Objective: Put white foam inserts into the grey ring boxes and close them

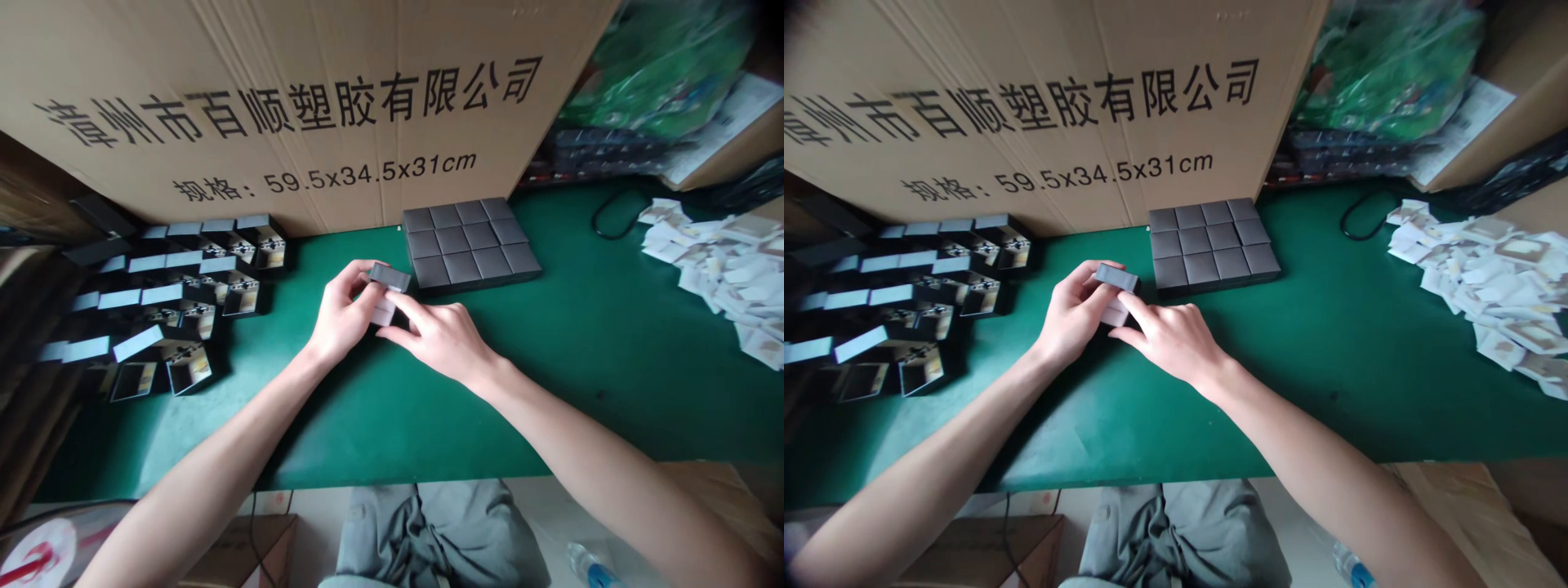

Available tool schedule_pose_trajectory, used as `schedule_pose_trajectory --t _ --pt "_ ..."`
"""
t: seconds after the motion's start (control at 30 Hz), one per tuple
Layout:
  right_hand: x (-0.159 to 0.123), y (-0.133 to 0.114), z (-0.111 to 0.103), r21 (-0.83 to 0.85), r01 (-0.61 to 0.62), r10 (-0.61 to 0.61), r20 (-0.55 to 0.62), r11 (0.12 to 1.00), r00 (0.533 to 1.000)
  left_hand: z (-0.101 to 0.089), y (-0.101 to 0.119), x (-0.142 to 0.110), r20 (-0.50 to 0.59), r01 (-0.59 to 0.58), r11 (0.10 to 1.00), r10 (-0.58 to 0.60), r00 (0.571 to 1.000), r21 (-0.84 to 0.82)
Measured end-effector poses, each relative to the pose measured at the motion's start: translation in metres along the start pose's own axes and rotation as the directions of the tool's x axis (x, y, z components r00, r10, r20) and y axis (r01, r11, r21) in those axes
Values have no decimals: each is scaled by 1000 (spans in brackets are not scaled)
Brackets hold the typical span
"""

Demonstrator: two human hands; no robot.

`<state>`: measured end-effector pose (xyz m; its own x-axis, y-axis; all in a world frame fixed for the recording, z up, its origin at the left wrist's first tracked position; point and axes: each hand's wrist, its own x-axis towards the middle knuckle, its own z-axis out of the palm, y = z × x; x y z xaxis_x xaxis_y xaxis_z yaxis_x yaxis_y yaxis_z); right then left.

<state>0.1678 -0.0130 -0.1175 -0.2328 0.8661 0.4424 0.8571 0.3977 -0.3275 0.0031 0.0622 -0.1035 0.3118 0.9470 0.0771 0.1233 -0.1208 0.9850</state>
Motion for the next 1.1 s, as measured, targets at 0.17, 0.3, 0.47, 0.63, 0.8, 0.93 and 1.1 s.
schedule_pose_trajectory --t 0.17,0.3,0.47,0.63,0.8,0.93,1.1 --pt "-3 0 4 24 70 -67 -88 997 994 1 2 -3 12 10 1000 -10 1000 14" --pt "-4 0 8 33 72 -68 -103 997 992 0 4 -4 58 -26 999 23 998 46" --pt "-4 -1 10 88 34 -27 -82 996 996 -1 1 -3 56 -46 996 42 998 70" --pt "-3 -2 11 140 -33 33 -1 990 999 -2 -4 -2 34 -53 996 51 998 68" --pt "-2 -5 6 58 -22 20 35 998 999 -2 -5 -2 23 -34 999 34 999 33" --pt "-2 -9 3 -44 9 -6 76 999 997 -1 -2 -2 11 -18 1000 17 1000 25" --pt "-1 -9 1 48 13 -13 -6 999 1000 1 5 2 -16 93 979 -97 995 -181"
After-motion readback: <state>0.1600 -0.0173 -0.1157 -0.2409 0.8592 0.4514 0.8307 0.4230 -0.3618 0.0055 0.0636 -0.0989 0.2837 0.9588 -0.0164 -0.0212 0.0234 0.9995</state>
